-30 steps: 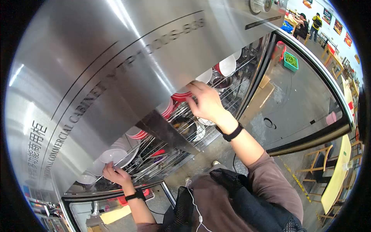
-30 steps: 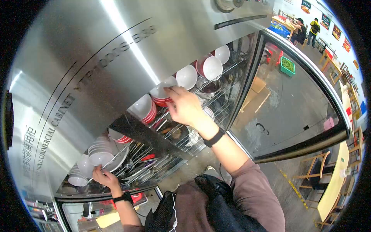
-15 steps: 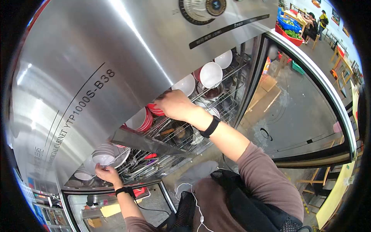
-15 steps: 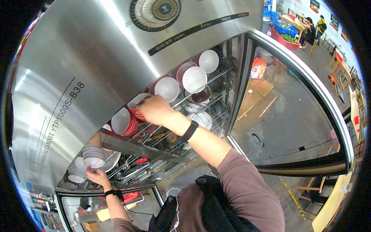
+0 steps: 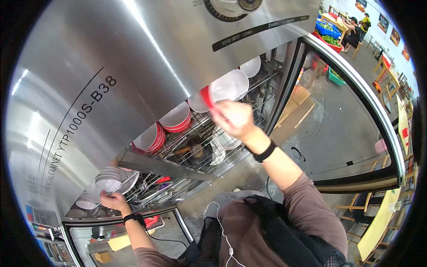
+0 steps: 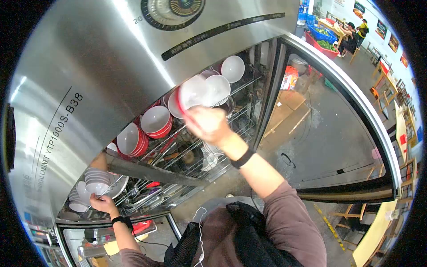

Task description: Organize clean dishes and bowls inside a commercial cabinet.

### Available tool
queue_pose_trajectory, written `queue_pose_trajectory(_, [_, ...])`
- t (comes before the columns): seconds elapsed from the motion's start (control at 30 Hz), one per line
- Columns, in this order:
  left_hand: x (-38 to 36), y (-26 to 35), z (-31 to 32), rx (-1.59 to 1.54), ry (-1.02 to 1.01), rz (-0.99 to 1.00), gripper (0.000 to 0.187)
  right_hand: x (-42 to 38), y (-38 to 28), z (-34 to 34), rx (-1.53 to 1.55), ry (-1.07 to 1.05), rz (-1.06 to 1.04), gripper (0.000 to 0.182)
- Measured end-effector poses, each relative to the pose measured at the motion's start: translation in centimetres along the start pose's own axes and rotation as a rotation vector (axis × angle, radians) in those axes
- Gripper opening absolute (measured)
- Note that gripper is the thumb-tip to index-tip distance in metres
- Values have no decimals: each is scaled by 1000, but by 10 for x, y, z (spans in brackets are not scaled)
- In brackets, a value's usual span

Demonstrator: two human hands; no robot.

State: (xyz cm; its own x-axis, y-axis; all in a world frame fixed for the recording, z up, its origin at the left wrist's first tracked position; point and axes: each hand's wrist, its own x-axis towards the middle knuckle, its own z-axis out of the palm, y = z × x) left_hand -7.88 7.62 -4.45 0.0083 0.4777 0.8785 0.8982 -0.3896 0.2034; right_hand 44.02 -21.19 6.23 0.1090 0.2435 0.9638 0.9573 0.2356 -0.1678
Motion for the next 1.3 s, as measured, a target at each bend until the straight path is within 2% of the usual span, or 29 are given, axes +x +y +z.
queue_pose_trajectory(0.1, [-2, -18, 12, -11, 115, 151, 37, -4, 28, -32, -249, -3, 109, 7])
queue_pose_trajectory(0.13, [-3, -17, 11, -9, 89, 140, 38, -6, 44, -38, -302, 42, 129, 10])
queue_pose_trajectory(0.23, [-2, -18, 9, 1, 86, 181, 38, -5, 85, -51, -451, 43, 403, 15])
queue_pose_trajectory(0.4, [3, -11, 6, -12, 114, 214, 37, 4, 139, -49, -402, -59, 505, 21])
queue_pose_trajectory(0.5, [3, -8, 4, 1, 100, 182, 37, 11, 155, -46, -435, -214, 459, 23])
queue_pose_trajectory(0.53, [3, -7, 4, -3, 105, 180, 37, 15, 153, -44, -477, -265, 537, 24])
queue_pose_trajectory(0.63, [4, -5, 3, -5, 99, 172, 38, 8, 178, -41, -188, -149, 636, 26])
queue_pose_trajectory(0.67, [3, -6, 2, -3, 86, 161, 38, -10, 213, -37, -79, -162, 659, 27])
queue_pose_trajectory(0.77, [2, -6, 0, -15, 44, 141, 39, 19, 195, -46, 56, -454, 1094, 27])
queue_pose_trajectory(0.87, [2, -7, 3, -17, 51, 124, 40, 11, 215, -52, 225, -429, 1063, 31])
queue_pose_trajectory(0.97, [2, -7, 4, -10, 66, 122, 40, 16, 215, -55, 192, -597, 935, 37])
queue_pose_trajectory(1.13, [2, -7, 5, -4, 77, 132, 38, 14, 242, -46, -183, -859, 562, 34])
queue_pose_trajectory(1.23, [3, -5, 4, 2, 70, 129, 36, 8, 281, -46, -141, -976, 530, 31])
queue_pose_trajectory(1.3, [4, -1, 1, -1, 53, 117, 36, 4, 278, -45, -180, -860, 434, 30])
